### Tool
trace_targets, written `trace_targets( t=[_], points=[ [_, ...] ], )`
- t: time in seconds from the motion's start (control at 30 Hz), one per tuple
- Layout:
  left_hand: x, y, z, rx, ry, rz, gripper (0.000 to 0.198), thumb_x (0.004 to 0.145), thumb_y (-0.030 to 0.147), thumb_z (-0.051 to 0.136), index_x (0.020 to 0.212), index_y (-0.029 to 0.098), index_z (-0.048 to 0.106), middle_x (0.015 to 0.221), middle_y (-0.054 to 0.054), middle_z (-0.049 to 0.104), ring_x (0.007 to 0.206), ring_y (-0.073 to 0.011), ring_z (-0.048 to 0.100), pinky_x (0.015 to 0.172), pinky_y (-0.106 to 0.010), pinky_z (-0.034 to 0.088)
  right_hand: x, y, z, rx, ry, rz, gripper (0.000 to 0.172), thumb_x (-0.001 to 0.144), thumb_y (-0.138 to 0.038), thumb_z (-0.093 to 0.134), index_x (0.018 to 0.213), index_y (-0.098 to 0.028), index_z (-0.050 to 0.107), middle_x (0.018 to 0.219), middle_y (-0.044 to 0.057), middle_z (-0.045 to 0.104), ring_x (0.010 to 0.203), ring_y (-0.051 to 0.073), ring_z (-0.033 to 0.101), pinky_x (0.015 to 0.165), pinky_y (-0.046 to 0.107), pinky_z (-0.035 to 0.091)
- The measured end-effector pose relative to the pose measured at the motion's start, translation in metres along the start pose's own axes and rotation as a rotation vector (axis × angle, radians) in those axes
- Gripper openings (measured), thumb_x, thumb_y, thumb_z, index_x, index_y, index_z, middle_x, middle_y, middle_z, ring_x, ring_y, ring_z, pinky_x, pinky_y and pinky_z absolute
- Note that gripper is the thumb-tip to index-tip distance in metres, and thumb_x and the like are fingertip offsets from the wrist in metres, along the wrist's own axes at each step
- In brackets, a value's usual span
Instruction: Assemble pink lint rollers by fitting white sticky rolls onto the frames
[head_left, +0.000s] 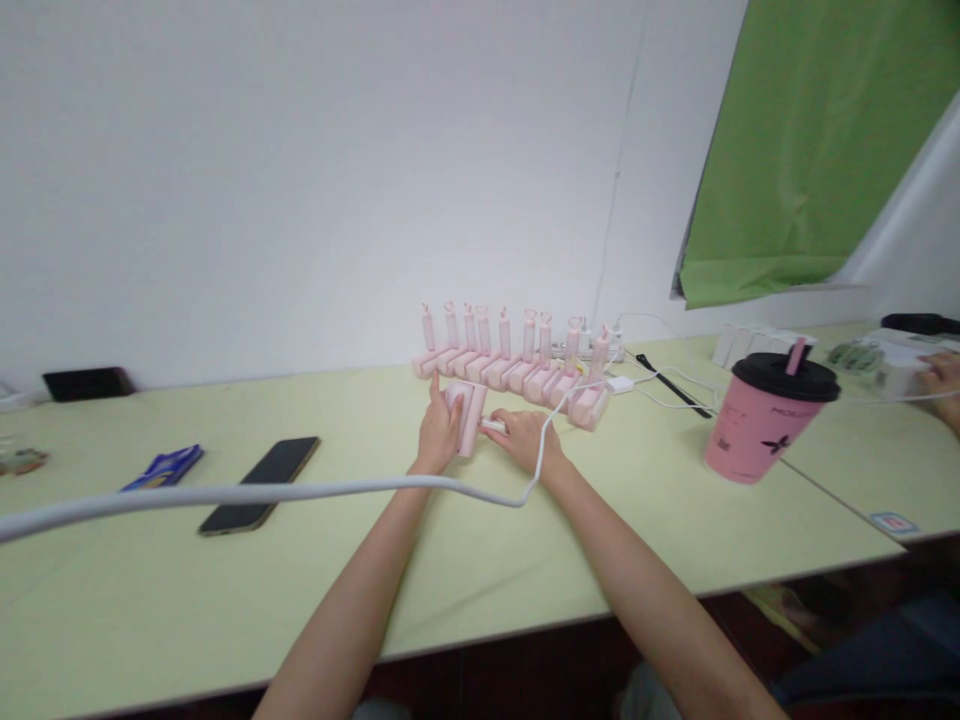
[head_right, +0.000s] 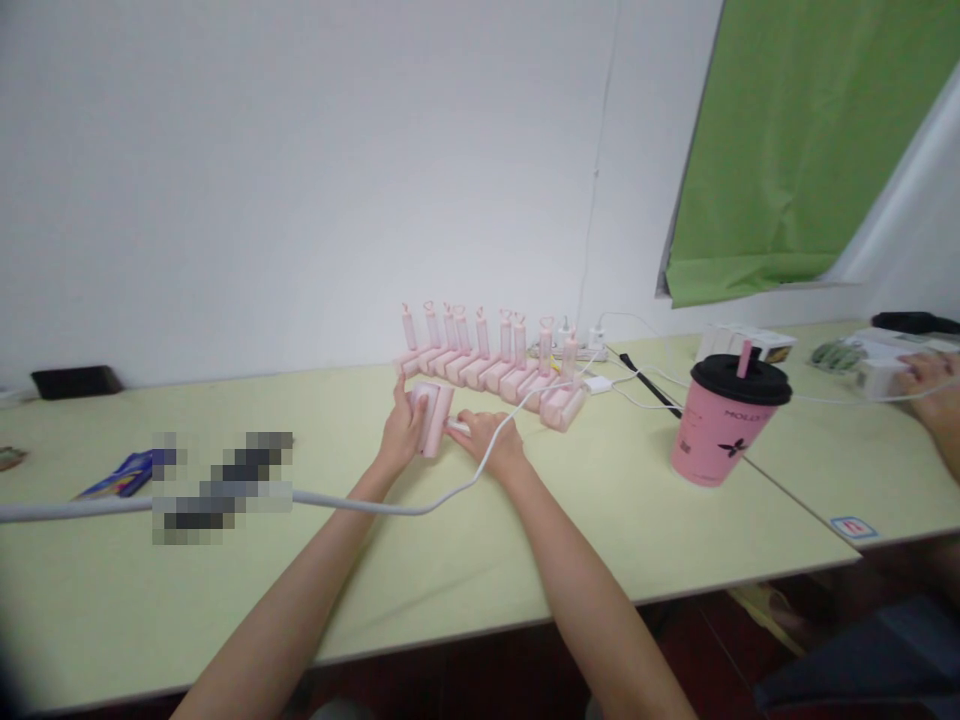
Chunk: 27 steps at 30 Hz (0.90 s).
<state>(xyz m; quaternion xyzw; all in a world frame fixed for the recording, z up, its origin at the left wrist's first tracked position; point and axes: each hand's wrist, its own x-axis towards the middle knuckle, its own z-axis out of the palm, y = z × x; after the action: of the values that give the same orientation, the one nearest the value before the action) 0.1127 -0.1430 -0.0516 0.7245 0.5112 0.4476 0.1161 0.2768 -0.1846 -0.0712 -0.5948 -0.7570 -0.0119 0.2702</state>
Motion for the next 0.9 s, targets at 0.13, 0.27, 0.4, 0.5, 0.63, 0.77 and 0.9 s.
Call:
trace_targets(
  t=[0.13, 0.27, 0.4, 0.5, 0.63, 0.77, 0.9],
  points=[
    [-0.007, 0.009, 0.001, 0.176, 0.226, 0.232, 0.061, 0.084, 0.050, 0.039, 0.132, 0.012, 0.031, 0.127, -0.018, 0.043, 0.117, -0.0278, 0.040, 0.098, -0.042, 0.030, 0.002, 0.002, 0.003, 0.094, 0.036, 0.137, 0.054, 0.082, -0.063, 0.038, 0.113, -0.022, 0.055, 0.089, 0.010, 0.066, 0.088, 0.022, 0.060, 0.075, 0.029, 0.037],
    [-0.010, 0.014, -0.004, 0.410, 0.051, 0.510, 0.051, 0.081, 0.045, 0.047, 0.123, 0.015, 0.044, 0.131, -0.018, 0.041, 0.121, -0.0311, 0.036, 0.098, -0.046, 0.027, 0.010, 0.014, 0.011, 0.413, 0.031, 0.257, 0.050, 0.082, -0.061, 0.042, 0.113, -0.022, 0.051, 0.072, 0.002, 0.064, 0.068, 0.016, 0.060, 0.065, 0.025, 0.041],
    [-0.009, 0.012, -0.009, 0.554, -0.092, 0.678, 0.045, 0.076, 0.030, 0.055, 0.119, 0.019, 0.049, 0.137, -0.015, 0.036, 0.126, -0.0313, 0.031, 0.104, -0.049, 0.018, 0.019, 0.022, 0.022, 0.911, -0.153, 0.326, 0.048, 0.084, -0.054, 0.043, 0.119, -0.022, 0.040, 0.066, -0.002, 0.061, 0.042, 0.008, 0.048, 0.046, 0.021, 0.041],
    [-0.004, 0.006, -0.013, 0.621, -0.074, 0.685, 0.037, 0.077, 0.017, 0.049, 0.114, 0.021, 0.052, 0.132, -0.013, 0.042, 0.123, -0.0283, 0.035, 0.104, -0.048, 0.022, 0.019, 0.022, 0.021, 1.186, -0.314, 0.303, 0.044, 0.084, -0.046, 0.047, 0.121, -0.024, 0.037, 0.074, 0.000, 0.064, 0.044, 0.009, 0.053, 0.046, 0.021, 0.046],
    [0.004, -0.007, -0.018, 0.644, -0.121, 0.660, 0.024, 0.081, 0.019, 0.047, 0.103, 0.021, 0.056, 0.116, -0.012, 0.054, 0.111, -0.0258, 0.046, 0.096, -0.043, 0.034, 0.012, 0.019, -0.003, 1.412, -0.590, 0.181, 0.043, 0.091, -0.048, 0.032, 0.125, -0.023, 0.038, 0.098, 0.008, 0.065, 0.069, 0.014, 0.065, 0.066, 0.030, 0.052],
    [0.003, -0.021, -0.019, 0.592, -0.180, 0.545, 0.026, 0.081, 0.029, 0.050, 0.106, 0.022, 0.055, 0.114, -0.011, 0.055, 0.104, -0.0247, 0.050, 0.086, -0.035, 0.040, 0.010, 0.023, -0.020, 1.500, -0.592, 0.174, 0.063, 0.088, -0.061, 0.010, 0.130, -0.023, 0.037, 0.111, 0.012, 0.062, 0.088, 0.019, 0.064, 0.080, 0.038, 0.048],
    [0.001, -0.033, -0.027, 0.552, -0.196, 0.310, 0.033, 0.081, 0.039, 0.049, 0.110, 0.023, 0.055, 0.112, -0.010, 0.057, 0.099, -0.0249, 0.054, 0.078, -0.031, 0.041, 0.020, 0.032, 0.003, 1.412, -0.385, 0.312, 0.064, 0.088, -0.061, 0.011, 0.129, -0.019, 0.038, 0.108, 0.014, 0.063, 0.081, 0.017, 0.066, 0.077, 0.034, 0.049]
  ],
)
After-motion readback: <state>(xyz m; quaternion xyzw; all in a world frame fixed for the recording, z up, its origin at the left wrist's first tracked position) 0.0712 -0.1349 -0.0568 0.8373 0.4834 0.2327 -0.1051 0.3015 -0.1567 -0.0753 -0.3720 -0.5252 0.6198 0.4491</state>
